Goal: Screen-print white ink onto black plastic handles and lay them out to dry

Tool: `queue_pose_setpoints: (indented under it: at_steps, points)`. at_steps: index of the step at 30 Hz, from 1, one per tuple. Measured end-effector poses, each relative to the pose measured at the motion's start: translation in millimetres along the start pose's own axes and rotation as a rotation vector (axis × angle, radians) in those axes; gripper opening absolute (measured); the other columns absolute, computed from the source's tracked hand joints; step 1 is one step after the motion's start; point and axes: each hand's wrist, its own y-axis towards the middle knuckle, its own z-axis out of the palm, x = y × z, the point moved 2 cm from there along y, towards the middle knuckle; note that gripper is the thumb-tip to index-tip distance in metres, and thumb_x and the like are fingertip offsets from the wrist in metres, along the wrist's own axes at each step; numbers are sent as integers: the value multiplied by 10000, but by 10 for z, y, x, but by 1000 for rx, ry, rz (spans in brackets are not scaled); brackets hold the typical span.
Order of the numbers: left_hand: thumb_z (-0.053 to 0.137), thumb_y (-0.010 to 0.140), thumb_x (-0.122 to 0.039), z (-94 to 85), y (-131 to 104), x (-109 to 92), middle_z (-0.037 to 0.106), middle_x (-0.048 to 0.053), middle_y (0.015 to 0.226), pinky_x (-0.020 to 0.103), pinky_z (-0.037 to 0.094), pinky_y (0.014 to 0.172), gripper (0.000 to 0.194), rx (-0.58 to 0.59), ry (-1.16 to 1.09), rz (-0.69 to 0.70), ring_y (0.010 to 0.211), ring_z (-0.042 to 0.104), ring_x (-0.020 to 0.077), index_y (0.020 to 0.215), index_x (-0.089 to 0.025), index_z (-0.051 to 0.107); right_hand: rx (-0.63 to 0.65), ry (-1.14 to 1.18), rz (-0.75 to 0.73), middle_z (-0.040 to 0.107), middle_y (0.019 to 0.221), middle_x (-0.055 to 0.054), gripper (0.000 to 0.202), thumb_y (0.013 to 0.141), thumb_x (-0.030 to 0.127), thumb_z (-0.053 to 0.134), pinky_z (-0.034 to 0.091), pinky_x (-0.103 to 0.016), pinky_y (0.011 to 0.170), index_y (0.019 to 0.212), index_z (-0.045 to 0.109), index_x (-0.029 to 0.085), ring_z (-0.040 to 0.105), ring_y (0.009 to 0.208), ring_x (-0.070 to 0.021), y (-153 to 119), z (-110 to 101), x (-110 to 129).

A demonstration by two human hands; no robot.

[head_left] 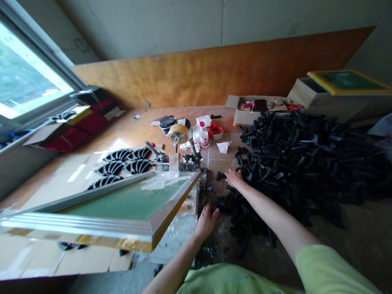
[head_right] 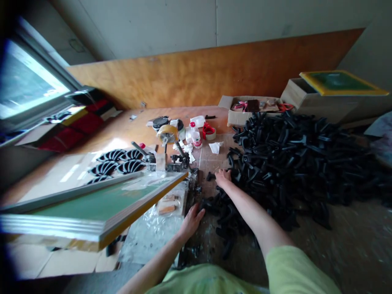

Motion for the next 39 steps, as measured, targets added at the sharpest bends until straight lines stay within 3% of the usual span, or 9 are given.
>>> queue_pose_setpoints:
  at_steps: [4,8,12,18,22,27,31,34,39]
  points:
    - [449,919,-420,153,253,-15,673,171,1064,326,426,931,346,-8,5,-148,1069,620,256,995,-125,612,31,-67,-37,619,1240,-206,281,839,132,558,345,-569,1001,1079,704,144,518,1214,-338,-128,79,34]
    - [392,940,-487,196,277,-9,700,142,1001,319,461,813,409,-8,-62,-214,951,659,248,1042,-139,581,15,-72,-52,656,1194,-197,265,826,138,540,393,-451,997,1013,727,132,561,1181,-305,-321,29,100]
    - [402,936,-497,242,256,-2,709,154,1069,324,480,839,466,22,-117,-198,982,669,252,1141,-115,574,7,-12,8,723,992,-180,265,820,223,559,492,-345,828,1011,713,122,681,967,-280,-574,-99,31]
    - [570,876,-369,82,191,-82,531,146,1435,315,353,1109,563,14,-140,-9,1332,490,232,1377,-120,505,-406,436,-20,739,980,-90,260,852,248,526,506,-286,806,1081,635,190,698,950,-224,-1010,-390,3]
    - [579,866,-339,-215,-95,-75,484,142,1477,331,372,1112,456,10,-102,109,1342,481,245,1271,-134,624,-431,566,58,721,777,-67,266,878,308,494,517,-309,742,1079,599,170,705,749,-224,-1264,-318,261]
    - [542,878,-397,-667,-553,179,589,58,1388,316,500,956,369,117,-266,117,1095,648,212,1161,-211,687,-337,726,31,700,1097,-94,354,851,372,553,501,-336,868,1169,550,217,662,1012,-240,-1361,97,929]
    - [541,875,-430,-1222,-770,602,670,90,1265,321,493,939,374,94,-388,122,1124,629,238,1097,-181,709,-301,773,-58,678,1149,-90,322,944,373,417,477,-359,928,1198,547,226,631,1063,-225,-1223,374,1591]
    - [541,871,-486,-1719,-802,1012,698,95,1200,338,488,927,407,26,-393,99,1080,640,241,1080,-180,709,-357,661,-234,656,1186,-76,277,910,259,503,431,-353,999,1170,587,214,586,1122,-206,-1073,490,2033]
    - [592,819,-544,-2396,-709,1576,716,98,1102,337,505,874,468,-99,-438,55,1001,645,233,1060,-159,702,-416,401,-322,665,1094,-76,261,902,155,530,409,-361,1003,1092,699,212,548,1089,-218,-963,657,2440]
